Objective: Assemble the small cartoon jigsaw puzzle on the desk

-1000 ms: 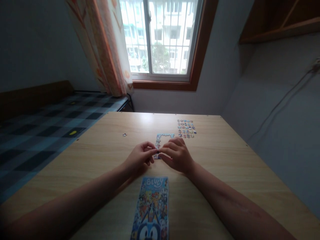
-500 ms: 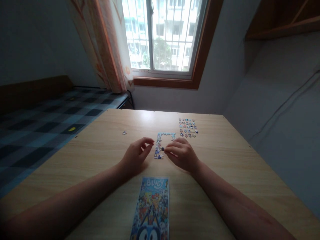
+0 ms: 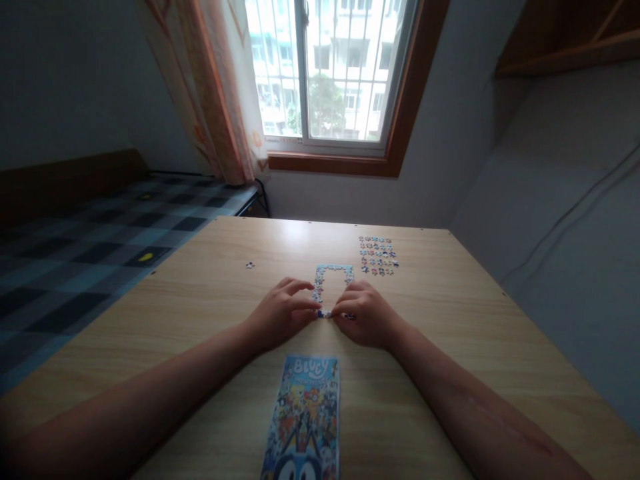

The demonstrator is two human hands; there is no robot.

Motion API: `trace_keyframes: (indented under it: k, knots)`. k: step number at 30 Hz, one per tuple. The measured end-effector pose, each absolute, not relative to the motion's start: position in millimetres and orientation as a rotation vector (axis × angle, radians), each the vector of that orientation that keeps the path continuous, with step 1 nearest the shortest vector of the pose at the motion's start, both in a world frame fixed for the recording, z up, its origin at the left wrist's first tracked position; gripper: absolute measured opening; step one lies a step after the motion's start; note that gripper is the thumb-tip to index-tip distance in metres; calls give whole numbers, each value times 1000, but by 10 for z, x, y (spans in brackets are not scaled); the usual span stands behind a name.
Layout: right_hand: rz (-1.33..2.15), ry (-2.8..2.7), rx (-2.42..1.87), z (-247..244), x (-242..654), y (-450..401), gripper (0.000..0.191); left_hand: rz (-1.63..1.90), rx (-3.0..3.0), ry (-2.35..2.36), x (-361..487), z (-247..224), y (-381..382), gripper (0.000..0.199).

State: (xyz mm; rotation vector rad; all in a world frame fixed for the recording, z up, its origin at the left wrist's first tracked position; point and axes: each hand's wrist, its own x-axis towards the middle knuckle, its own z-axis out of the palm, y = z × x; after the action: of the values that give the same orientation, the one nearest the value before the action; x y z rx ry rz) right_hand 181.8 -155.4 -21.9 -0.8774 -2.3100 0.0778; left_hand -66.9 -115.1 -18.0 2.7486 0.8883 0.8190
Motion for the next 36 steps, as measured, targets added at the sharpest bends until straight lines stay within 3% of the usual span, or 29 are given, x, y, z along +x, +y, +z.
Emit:
trace_keyframes:
  k: [18, 27, 36]
  knots:
    - [104, -2330, -906, -197, 1817, -1566, 11, 688, 2684, 900, -656, -148, -1145, 13]
    - [11, -1979, -1062, -262, 1916, -1466, 15, 832, 2606, 858, -669, -194, -1136, 14]
    - [-253, -1837, -1131, -271, 1958, -1479, 15, 1058, 2534, 1435, -1251, -91, -511, 25]
